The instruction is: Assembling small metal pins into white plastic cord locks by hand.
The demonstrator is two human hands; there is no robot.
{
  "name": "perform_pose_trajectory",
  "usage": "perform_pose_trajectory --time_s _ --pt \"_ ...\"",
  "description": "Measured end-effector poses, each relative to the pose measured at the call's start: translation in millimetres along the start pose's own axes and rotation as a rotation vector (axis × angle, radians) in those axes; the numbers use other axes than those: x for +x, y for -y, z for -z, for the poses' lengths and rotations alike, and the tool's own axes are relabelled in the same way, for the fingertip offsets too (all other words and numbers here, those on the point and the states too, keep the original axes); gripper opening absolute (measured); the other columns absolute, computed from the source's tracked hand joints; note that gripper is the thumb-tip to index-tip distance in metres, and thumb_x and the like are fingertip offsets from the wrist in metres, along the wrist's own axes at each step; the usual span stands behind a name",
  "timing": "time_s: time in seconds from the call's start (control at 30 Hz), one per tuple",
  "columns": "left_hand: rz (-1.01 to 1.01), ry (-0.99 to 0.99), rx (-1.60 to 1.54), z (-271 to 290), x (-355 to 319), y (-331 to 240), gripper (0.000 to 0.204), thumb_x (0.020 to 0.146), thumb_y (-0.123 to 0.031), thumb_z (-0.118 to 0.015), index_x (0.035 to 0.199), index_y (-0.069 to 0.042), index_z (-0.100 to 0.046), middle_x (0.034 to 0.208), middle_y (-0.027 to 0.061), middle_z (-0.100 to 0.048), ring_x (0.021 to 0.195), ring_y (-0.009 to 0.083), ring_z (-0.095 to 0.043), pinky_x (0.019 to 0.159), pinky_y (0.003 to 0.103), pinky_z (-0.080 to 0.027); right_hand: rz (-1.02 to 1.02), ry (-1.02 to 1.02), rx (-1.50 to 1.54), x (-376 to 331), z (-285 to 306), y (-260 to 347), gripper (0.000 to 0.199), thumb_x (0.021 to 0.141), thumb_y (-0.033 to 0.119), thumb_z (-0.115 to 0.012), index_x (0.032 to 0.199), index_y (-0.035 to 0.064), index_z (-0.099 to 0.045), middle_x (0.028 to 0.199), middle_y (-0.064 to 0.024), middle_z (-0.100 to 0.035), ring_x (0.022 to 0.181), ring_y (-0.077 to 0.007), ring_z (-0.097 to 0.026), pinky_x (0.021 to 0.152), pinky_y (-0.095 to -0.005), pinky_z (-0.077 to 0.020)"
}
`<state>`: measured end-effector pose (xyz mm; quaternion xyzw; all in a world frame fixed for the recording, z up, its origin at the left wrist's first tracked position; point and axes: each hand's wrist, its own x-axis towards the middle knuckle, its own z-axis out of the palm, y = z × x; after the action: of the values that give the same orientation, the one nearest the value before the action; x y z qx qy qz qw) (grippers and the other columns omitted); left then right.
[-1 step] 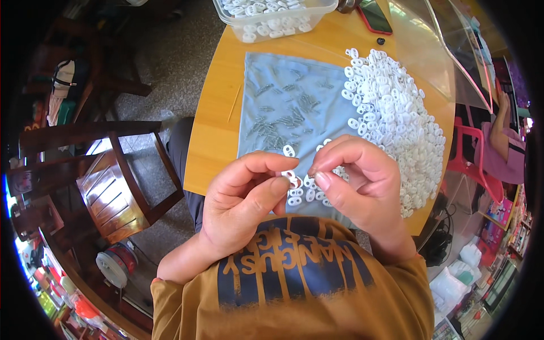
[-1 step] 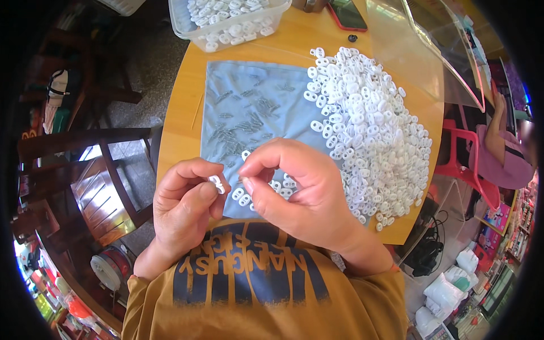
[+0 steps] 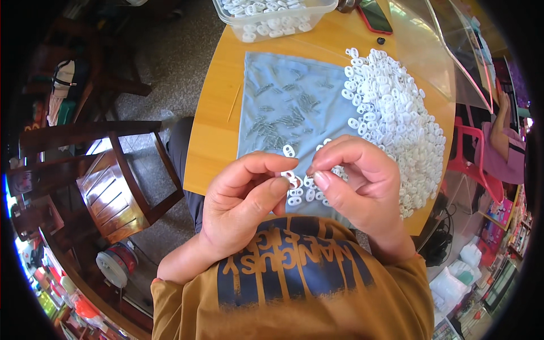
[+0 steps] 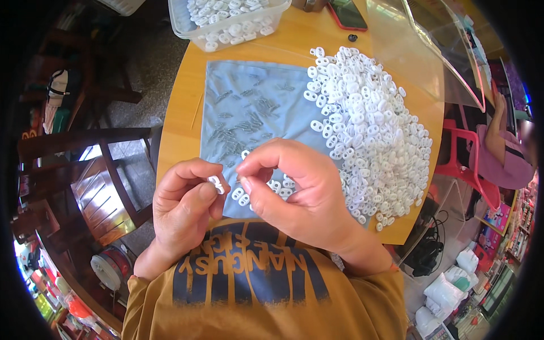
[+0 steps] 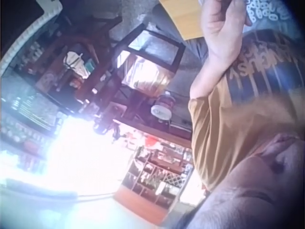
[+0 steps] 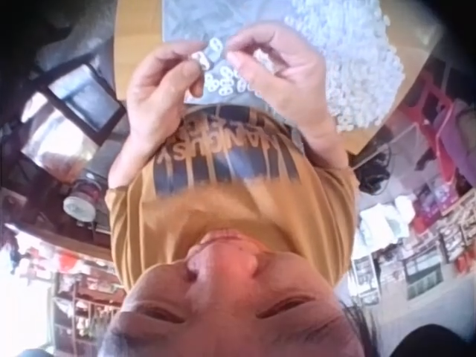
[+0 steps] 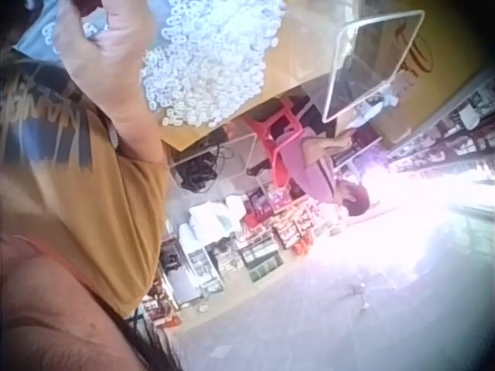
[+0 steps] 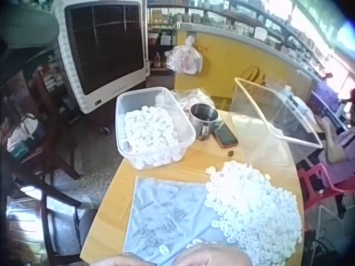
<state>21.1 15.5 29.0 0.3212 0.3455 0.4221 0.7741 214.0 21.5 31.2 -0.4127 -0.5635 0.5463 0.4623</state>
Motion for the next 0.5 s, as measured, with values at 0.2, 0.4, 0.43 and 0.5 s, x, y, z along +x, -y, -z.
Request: perform_pose_trajectory --time_s 0.2,0.4,0.43,0.5 --pt "-0.049 -0.025 0.001 -1 -2 4 0.024 0.089 0.003 -0.053 0.113 0.001 -0.057 0.090 0.0027 -0.059 0.069 0.0038 -0.052 0.061 0.017 -0.043 0.024 -0.062 0.041 1 -13 1 0.022 0.078 -0.004 -0.062 0.100 -0.0007 -0.060 0.088 -0.0067 -0.063 0.076 -0.0104 -0.060 0.069 -0.0233 -0.0480" --pt "-0.079 -0.033 0.031 3 -2 9 0.023 0.089 0.003 -0.053 0.111 0.001 -0.058 0.096 0.0042 -0.059 0.070 0.0038 -0.053 0.062 0.017 -0.044 0.044 -0.039 -0.002 1 -13 -1 0.023 0.078 -0.004 -0.062 0.100 -0.0005 -0.060 0.088 -0.0065 -0.064 0.076 -0.0111 -0.060 0.069 -0.0238 -0.0485" --pt "-0.074 -0.034 0.038 3 -3 9 0.023 0.089 0.003 -0.054 0.111 0.001 -0.058 0.096 0.0043 -0.059 0.070 0.0037 -0.053 0.062 0.017 -0.045 0.047 -0.034 -0.018 1 -13 -2 0.023 0.077 -0.003 -0.062 0.100 -0.0004 -0.061 0.088 -0.0064 -0.064 0.076 -0.0114 -0.061 0.069 -0.0240 -0.0486" --pt "-0.070 -0.038 0.046 4 -4 10 0.023 0.089 0.003 -0.054 0.111 0.001 -0.058 0.097 0.0044 -0.059 0.070 0.0036 -0.053 0.062 0.017 -0.045 0.053 -0.047 -0.040 0 -15 -3 0.023 0.077 -0.004 -0.062 0.100 -0.0001 -0.061 0.088 -0.0065 -0.064 0.076 -0.0118 -0.061 0.070 -0.0241 -0.0487"
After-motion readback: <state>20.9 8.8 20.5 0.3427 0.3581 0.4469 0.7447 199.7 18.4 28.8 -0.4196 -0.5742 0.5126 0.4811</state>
